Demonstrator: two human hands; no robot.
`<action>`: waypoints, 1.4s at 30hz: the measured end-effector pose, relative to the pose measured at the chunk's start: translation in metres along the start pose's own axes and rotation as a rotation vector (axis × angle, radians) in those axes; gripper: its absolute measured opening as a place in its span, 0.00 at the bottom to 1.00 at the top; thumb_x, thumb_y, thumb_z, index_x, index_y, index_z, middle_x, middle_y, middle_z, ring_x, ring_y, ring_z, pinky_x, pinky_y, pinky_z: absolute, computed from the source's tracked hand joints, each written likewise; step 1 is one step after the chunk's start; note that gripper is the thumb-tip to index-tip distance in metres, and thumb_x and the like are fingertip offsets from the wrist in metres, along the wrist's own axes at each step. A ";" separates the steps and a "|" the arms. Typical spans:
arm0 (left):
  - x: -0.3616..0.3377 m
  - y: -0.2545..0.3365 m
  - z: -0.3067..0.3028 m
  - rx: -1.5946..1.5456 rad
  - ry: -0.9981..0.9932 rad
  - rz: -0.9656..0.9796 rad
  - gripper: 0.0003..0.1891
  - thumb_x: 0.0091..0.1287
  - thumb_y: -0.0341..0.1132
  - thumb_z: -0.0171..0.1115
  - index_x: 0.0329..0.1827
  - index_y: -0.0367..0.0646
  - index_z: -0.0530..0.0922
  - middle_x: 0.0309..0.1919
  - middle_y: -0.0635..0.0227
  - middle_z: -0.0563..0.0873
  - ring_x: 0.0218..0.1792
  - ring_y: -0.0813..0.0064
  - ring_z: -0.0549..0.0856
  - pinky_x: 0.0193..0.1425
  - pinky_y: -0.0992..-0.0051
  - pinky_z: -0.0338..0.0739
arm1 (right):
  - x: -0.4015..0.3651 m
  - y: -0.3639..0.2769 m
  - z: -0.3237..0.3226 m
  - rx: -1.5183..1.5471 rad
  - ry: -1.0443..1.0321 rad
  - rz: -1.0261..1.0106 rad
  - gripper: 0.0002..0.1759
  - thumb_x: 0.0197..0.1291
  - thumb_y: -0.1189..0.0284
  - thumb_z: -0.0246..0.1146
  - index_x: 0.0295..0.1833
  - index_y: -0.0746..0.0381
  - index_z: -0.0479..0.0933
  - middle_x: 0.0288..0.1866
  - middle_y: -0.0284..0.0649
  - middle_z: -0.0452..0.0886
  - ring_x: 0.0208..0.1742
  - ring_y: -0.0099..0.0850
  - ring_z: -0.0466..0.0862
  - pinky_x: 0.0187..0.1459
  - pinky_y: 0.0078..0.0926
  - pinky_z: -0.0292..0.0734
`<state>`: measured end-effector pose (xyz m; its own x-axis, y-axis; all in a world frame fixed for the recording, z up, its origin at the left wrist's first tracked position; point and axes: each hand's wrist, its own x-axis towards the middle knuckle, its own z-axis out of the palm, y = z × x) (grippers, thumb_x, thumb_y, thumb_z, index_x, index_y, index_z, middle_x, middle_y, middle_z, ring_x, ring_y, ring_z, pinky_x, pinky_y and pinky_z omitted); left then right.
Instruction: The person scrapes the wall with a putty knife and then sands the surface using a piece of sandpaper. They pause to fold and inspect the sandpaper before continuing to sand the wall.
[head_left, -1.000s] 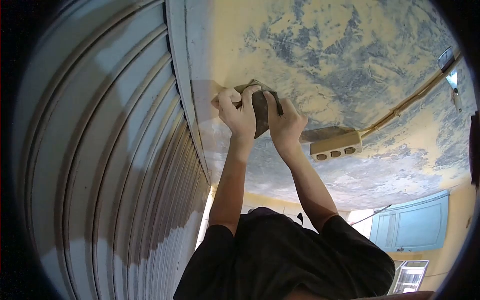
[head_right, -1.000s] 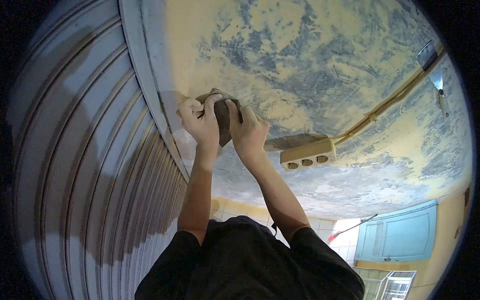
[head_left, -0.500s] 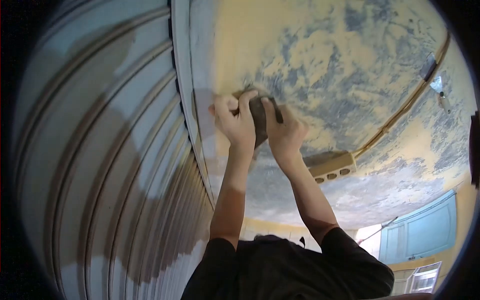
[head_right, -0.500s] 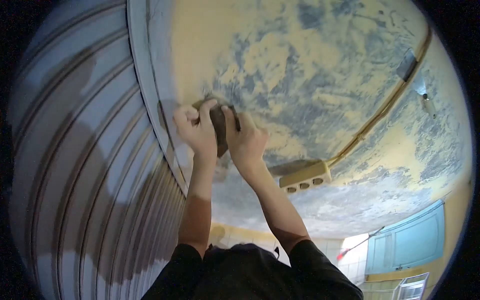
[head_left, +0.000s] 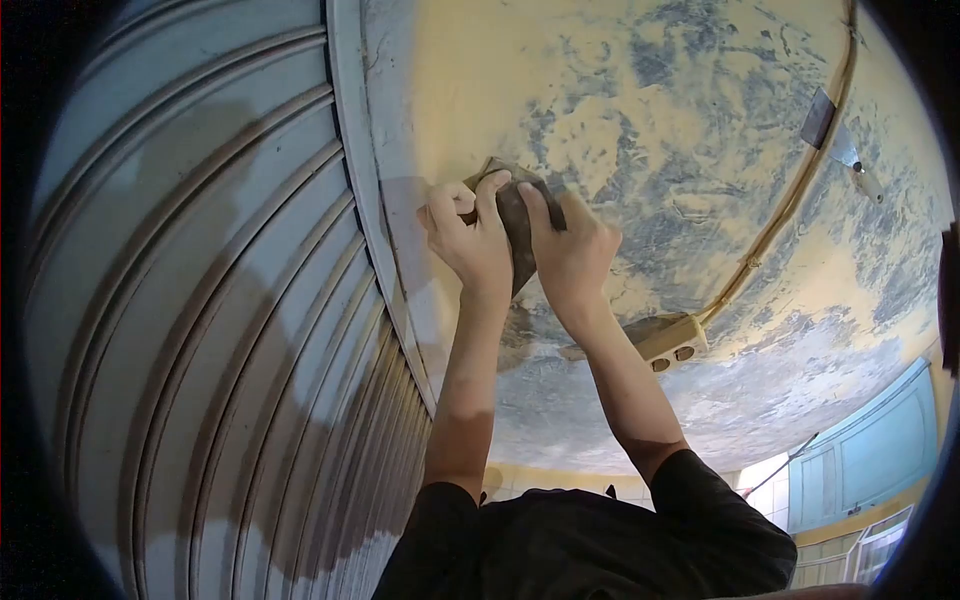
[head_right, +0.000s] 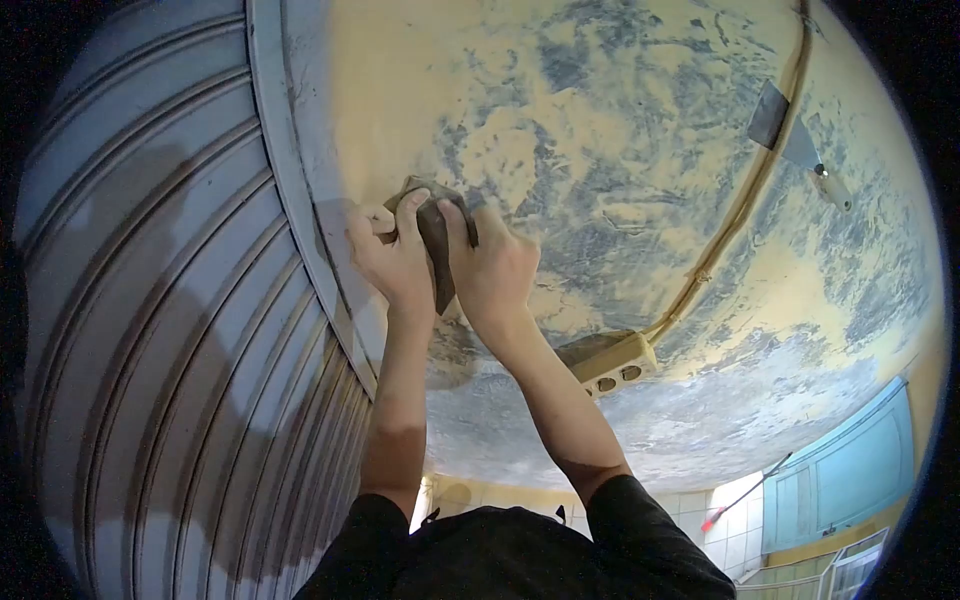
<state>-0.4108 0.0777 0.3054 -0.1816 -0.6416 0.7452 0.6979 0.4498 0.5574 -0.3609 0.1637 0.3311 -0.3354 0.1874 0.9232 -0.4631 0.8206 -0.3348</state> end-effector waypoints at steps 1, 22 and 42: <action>0.003 0.000 0.006 -0.009 0.000 0.008 0.19 0.60 0.38 0.80 0.32 0.46 0.73 0.21 0.72 0.72 0.32 0.64 0.71 0.38 0.61 0.69 | 0.006 0.002 0.001 0.000 0.012 -0.002 0.22 0.65 0.63 0.71 0.22 0.65 0.76 0.17 0.53 0.76 0.20 0.51 0.80 0.24 0.41 0.73; 0.108 0.061 0.048 -0.106 0.021 0.121 0.18 0.59 0.37 0.79 0.32 0.45 0.74 0.18 0.69 0.74 0.27 0.60 0.73 0.44 0.61 0.68 | 0.119 -0.032 -0.003 0.049 0.170 -0.117 0.25 0.61 0.59 0.74 0.23 0.68 0.77 0.17 0.55 0.73 0.18 0.54 0.72 0.26 0.40 0.71; 0.081 0.062 0.035 -0.059 -0.099 0.146 0.17 0.63 0.34 0.76 0.38 0.43 0.71 0.20 0.69 0.75 0.27 0.61 0.74 0.48 0.61 0.68 | 0.090 -0.021 -0.016 -0.012 0.137 -0.041 0.23 0.59 0.60 0.75 0.25 0.70 0.79 0.18 0.54 0.76 0.21 0.54 0.78 0.25 0.39 0.70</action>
<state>-0.4065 0.0755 0.4137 -0.1410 -0.5068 0.8504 0.7605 0.4945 0.4208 -0.3685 0.1716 0.4242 -0.2007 0.2251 0.9534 -0.4638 0.8354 -0.2949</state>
